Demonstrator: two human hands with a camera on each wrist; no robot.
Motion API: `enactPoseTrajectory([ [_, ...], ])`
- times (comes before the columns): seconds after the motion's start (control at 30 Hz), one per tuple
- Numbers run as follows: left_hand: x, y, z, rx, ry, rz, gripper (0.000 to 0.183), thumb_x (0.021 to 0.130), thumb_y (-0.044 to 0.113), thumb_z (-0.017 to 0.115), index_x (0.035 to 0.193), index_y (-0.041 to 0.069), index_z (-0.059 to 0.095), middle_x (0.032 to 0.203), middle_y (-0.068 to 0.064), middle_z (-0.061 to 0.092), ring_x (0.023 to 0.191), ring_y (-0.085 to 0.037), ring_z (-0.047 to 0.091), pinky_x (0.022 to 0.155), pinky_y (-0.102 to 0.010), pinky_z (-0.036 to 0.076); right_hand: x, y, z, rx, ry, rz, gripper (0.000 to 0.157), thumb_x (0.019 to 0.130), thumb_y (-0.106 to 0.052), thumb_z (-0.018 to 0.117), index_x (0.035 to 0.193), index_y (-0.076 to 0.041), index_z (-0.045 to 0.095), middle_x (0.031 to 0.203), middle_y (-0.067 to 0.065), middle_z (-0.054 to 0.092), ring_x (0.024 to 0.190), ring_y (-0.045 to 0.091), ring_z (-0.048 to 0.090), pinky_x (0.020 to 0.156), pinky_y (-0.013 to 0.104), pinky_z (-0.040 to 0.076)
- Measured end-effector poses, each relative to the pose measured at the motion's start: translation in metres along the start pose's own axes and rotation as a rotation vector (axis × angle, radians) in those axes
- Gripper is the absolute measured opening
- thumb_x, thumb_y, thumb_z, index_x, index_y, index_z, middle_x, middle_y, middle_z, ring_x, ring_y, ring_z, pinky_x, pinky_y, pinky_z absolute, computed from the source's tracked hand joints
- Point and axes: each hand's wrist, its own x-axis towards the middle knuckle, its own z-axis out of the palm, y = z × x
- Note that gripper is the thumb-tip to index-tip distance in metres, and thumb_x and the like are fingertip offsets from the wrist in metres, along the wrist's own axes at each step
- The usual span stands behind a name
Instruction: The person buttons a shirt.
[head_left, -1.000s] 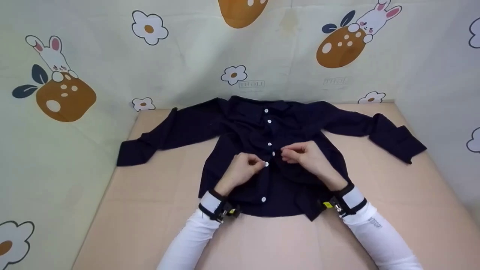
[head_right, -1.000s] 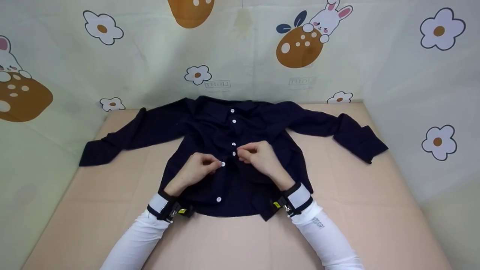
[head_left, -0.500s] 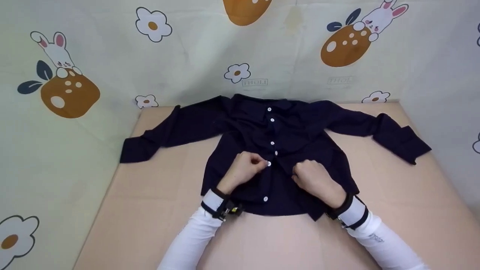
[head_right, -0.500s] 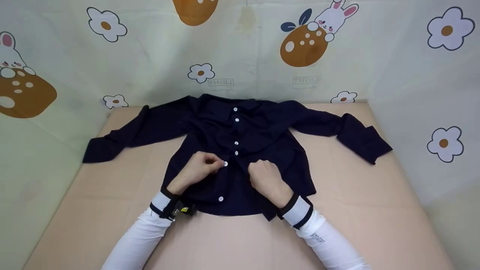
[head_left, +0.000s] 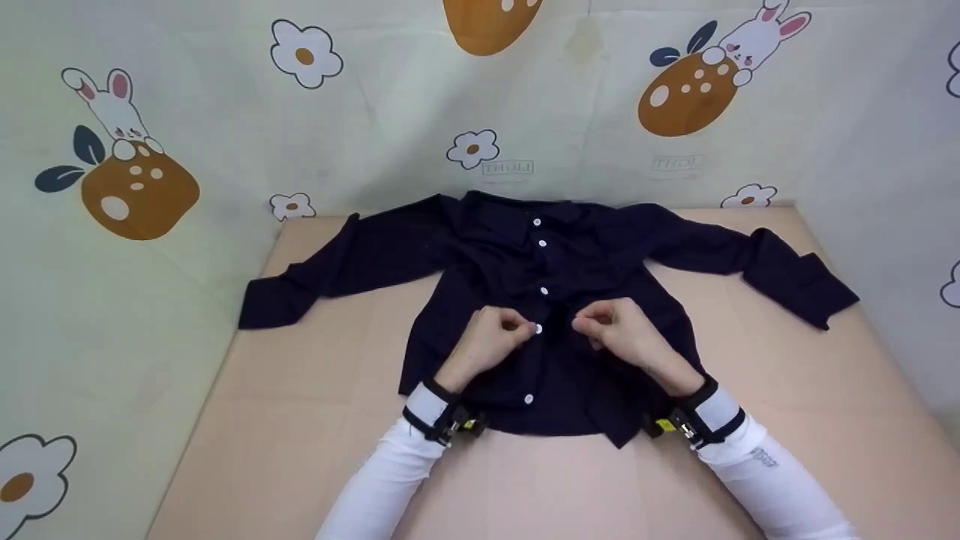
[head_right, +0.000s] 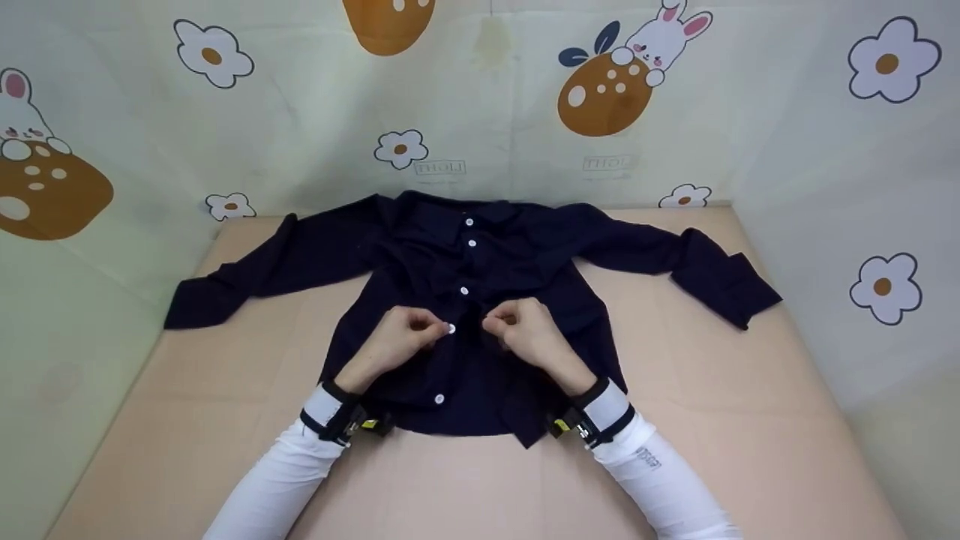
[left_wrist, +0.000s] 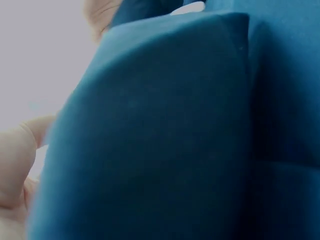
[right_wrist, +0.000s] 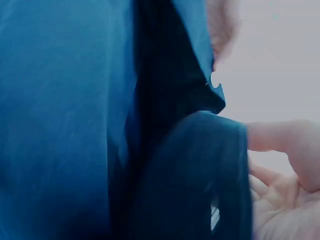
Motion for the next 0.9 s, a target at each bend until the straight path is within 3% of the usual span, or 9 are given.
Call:
enactPoseTrajectory([
  [0.13, 0.000, 0.003, 0.002, -0.012, 0.052, 0.004, 0.018, 0.091, 0.024, 0.073, 0.086, 0.008, 0.081, 0.076, 0.001, 0.072, 0.064, -0.005, 0.055, 0.063, -0.021, 0.046, 0.003, 0.001, 0.000, 0.331, -0.007, 0.143, 0.015, 0.098, -0.007, 0.068, 0.104, 0.006, 0.072, 0.077, -0.011, 0.066, 0.069, 0.002, 0.063, 0.065, 0.019, 0.057],
  [0.3, -0.001, 0.006, 0.005, -0.036, 0.101, 0.028, 0.019, 0.092, 0.022, 0.071, 0.088, 0.008, 0.082, 0.078, -0.002, 0.075, 0.068, -0.007, 0.057, 0.066, -0.022, 0.048, 0.004, 0.003, 0.010, 0.507, -0.029, 0.205, 0.009, 0.099, -0.004, 0.066, 0.105, 0.000, 0.071, 0.083, -0.010, 0.070, 0.072, 0.003, 0.068, 0.068, 0.020, 0.059],
  [0.9, -0.002, 0.006, 0.017, -0.046, 0.138, 0.081, 0.018, 0.094, 0.019, 0.070, 0.090, 0.005, 0.081, 0.084, -0.005, 0.078, 0.072, -0.008, 0.063, 0.069, -0.022, 0.050, 0.002, 0.001, 0.033, 0.464, 0.046, 0.138, 0.025, 0.097, -0.001, 0.066, 0.114, 0.017, 0.068, 0.089, -0.001, 0.076, 0.072, 0.005, 0.071, 0.070, 0.022, 0.061],
])
